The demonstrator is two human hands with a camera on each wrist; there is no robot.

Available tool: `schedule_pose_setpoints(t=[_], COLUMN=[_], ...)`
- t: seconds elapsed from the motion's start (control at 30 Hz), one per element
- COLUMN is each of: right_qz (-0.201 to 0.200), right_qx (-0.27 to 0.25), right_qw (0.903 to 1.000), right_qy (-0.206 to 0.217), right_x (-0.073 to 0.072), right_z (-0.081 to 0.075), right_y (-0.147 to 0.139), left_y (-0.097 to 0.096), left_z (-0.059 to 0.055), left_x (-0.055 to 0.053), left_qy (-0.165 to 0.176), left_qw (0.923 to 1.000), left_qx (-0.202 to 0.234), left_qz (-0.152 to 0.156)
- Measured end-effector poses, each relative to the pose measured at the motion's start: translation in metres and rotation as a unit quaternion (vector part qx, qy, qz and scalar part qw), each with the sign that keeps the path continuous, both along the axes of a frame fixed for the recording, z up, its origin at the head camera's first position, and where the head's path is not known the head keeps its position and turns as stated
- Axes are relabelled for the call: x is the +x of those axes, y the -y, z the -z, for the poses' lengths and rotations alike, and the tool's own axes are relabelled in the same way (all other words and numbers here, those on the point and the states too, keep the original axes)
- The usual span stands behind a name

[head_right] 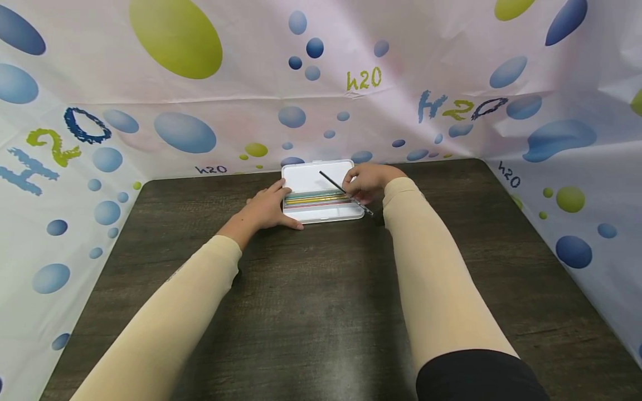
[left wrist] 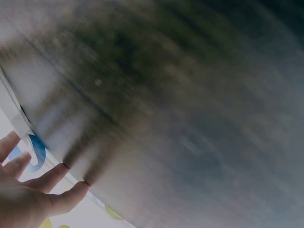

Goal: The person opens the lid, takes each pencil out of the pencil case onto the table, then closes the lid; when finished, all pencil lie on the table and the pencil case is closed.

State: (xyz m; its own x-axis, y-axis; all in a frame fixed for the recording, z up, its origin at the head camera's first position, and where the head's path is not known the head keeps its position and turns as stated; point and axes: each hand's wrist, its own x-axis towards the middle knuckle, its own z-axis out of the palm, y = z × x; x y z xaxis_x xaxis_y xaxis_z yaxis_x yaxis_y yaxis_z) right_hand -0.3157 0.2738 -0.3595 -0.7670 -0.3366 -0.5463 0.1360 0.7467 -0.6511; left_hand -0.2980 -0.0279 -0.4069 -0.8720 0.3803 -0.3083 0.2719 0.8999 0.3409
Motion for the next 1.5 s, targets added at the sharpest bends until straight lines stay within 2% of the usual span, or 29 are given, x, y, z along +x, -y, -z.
schedule_pose_setpoints(t=[0.23, 0.67, 0.8, 0.97, 1.1, 1.37, 1.5], right_qz=[0.035, 0.07, 0.095, 0.149, 0.183, 0.204, 0.175], right_qx=[-0.03, -0.031, -0.025, -0.026, 0.0, 0.094, 0.119], right_qw=[0.9986, 0.997, 0.9951, 0.9883, 0.983, 0.9727, 0.9713], right_qy=[0.024, 0.009, -0.003, -0.016, -0.015, 0.059, 0.108], right_x=[0.002, 0.009, 0.012, 0.013, 0.014, 0.023, 0.027], right_z=[0.001, -0.005, -0.007, -0.009, -0.01, -0.014, -0.016], right_y=[-0.015, -0.036, -0.038, -0.046, -0.052, -0.068, -0.07], left_y=[0.0, 0.001, 0.001, 0.0, 0.0, -0.001, -0.002], left_z=[-0.003, -0.001, -0.001, -0.002, -0.002, -0.002, 0.0], left_x=[0.001, 0.0, -0.001, 0.001, 0.002, 0.001, 0.001], left_qy=[0.004, 0.003, 0.002, 0.004, 0.005, 0.004, 0.002], left_qw=[1.0, 1.0, 1.0, 1.0, 1.0, 1.0, 1.0], left_qx=[0.001, 0.001, 0.0, 0.002, 0.003, 0.002, -0.002], left_qz=[-0.001, -0.001, -0.002, -0.003, -0.005, -0.002, -0.002])
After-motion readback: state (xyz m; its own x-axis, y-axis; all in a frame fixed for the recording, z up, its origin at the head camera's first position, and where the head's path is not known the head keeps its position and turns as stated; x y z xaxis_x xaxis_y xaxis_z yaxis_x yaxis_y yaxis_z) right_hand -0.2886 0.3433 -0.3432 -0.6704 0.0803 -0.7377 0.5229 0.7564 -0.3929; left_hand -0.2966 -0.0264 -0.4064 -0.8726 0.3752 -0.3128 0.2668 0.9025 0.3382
